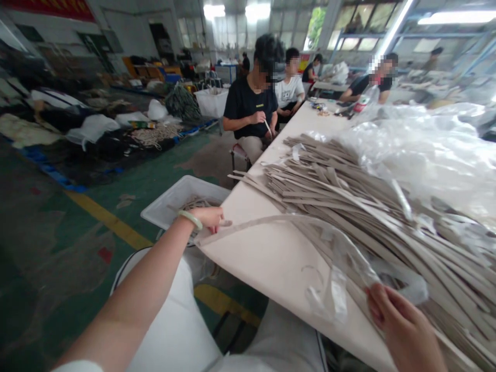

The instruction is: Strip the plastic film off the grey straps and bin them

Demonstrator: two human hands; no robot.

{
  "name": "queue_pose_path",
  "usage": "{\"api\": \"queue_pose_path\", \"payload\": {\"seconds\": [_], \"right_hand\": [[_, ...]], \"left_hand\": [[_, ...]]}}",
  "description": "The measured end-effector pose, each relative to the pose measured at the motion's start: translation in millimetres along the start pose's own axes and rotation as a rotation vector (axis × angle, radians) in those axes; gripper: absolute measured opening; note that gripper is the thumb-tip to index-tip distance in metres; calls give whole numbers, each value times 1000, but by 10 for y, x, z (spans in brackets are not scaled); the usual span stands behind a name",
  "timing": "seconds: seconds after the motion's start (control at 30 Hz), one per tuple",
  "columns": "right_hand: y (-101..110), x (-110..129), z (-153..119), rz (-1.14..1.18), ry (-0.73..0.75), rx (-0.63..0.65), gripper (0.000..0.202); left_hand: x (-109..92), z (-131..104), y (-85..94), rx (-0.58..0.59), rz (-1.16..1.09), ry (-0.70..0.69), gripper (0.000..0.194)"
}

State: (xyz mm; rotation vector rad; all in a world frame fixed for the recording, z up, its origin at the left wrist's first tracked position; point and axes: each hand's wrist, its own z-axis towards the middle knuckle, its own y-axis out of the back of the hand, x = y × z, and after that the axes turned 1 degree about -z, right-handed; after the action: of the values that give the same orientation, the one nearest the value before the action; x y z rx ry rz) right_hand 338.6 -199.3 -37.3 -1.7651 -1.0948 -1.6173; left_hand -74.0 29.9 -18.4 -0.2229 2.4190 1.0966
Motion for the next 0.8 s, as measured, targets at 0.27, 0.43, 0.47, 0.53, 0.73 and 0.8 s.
{"api": "queue_pose_path", "payload": {"seconds": [0.27,0.43,0.47,0.53,0.73,0.8], "right_hand": [[-1320,50,-575,298,-243,407,41],[-1786,-44,-841,305,-382,441,50],[-1815,-48,-851,320,-414,438,52],[-1818,-48,-843,312,-481,446,52],[-1751,6,-841,265,-537,499,48],[-1790,29,-909,250,-582,537,48]], "left_hand": [[-411,25,-587,134,-338,-203,21],[-715,-53,-1036,70,-603,-280,32],[-746,-64,-1125,34,-656,-304,32],[-790,-87,-1297,-50,-783,-344,32],[-989,-264,-1636,0,-1263,-150,40],[-1080,-306,-1618,126,-1446,-85,40]]}}
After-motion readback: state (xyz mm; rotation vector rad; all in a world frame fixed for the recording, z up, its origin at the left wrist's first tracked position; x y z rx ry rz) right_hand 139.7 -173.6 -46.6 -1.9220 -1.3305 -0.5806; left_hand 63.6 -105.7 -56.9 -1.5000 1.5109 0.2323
